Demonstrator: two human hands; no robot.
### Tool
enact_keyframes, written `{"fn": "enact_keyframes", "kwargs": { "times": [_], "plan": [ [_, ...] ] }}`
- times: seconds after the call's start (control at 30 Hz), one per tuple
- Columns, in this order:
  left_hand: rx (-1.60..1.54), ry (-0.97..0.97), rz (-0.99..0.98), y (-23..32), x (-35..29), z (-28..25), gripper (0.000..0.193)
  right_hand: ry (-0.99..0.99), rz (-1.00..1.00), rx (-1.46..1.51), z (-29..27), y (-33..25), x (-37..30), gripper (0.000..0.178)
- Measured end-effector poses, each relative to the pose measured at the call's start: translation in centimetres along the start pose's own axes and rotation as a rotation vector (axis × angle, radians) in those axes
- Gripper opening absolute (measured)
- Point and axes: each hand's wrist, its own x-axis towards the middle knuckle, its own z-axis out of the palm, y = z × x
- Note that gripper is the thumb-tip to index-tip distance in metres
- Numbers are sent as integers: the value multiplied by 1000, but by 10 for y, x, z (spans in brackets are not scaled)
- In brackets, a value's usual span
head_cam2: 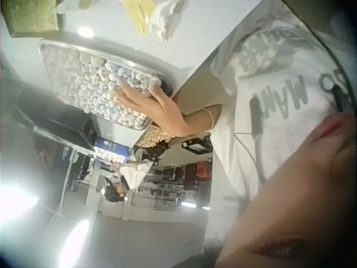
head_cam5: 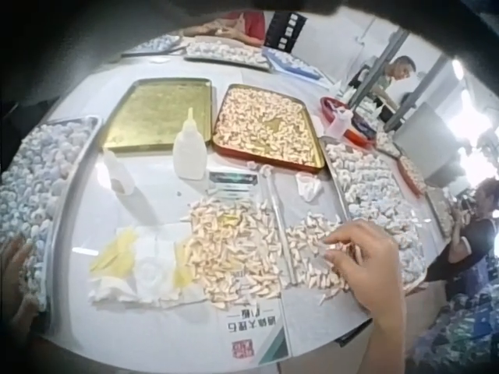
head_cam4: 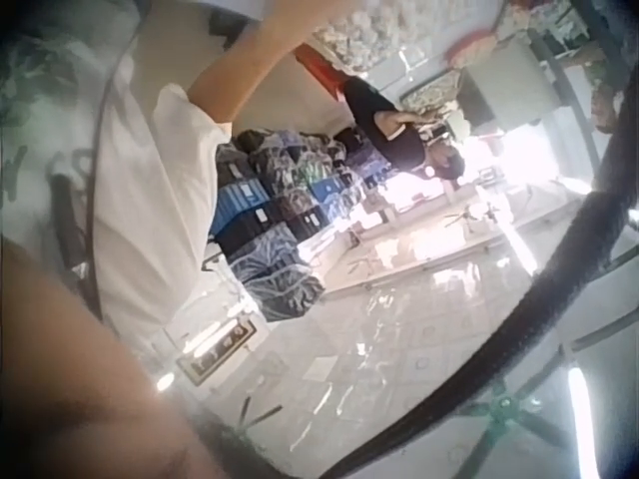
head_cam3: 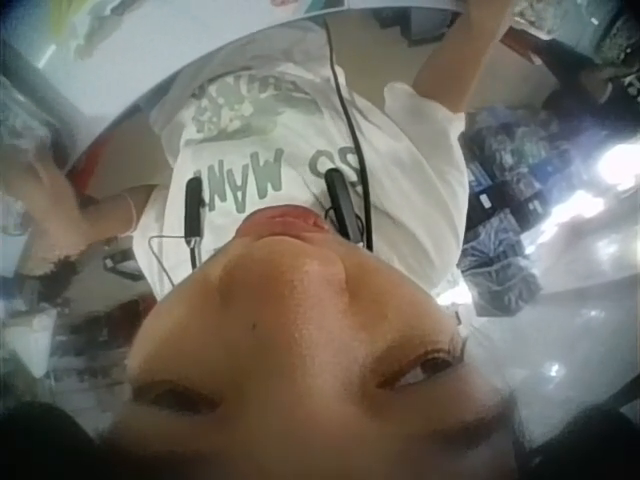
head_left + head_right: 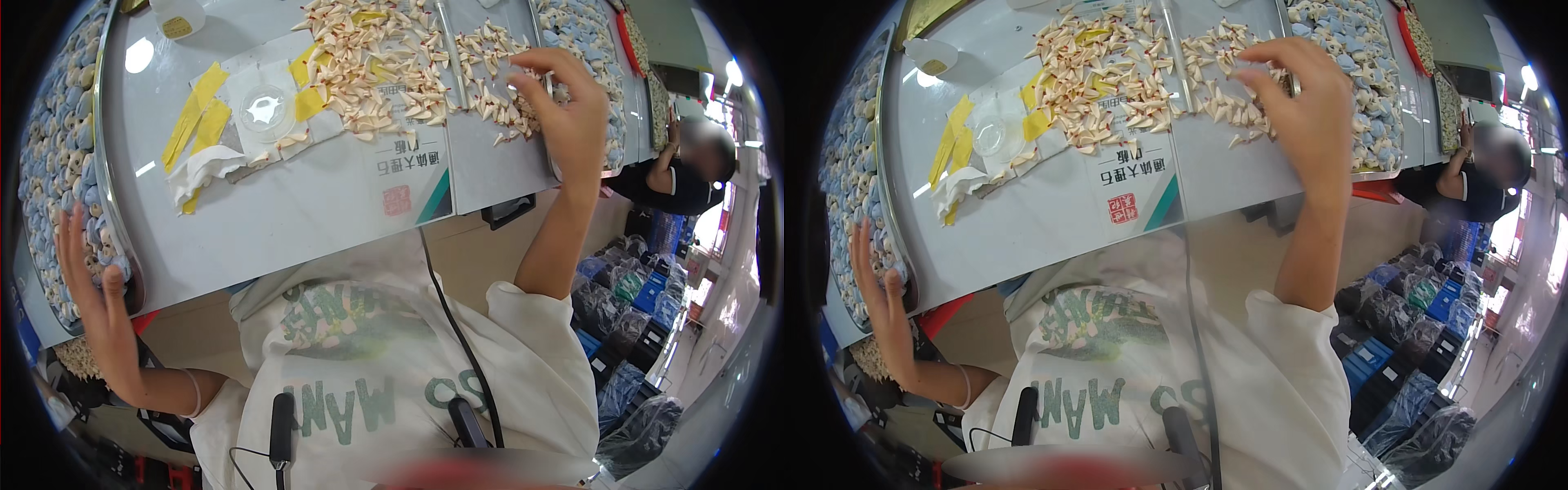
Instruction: The person assembles small toy figure heads by gluing and fitting blue hair pieces and ear pieces onto them with a glue bottle.
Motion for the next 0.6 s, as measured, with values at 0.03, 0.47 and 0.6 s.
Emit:
{"fn": "enact_keyframes", "kwargs": {
  "times": [0.03,0.47,0.6],
  "plan": [
    [37,-2,-18,6,1,2,51,-65,18,-8,5,-5,0,15],
    [-156,246,-92,25,0,9,32,-119,-5,-289,19,-12,-4,9],
    [-116,385,-24,13,1,12,29,-76,-36,-354,24,-23,1,14]
  ]
}}
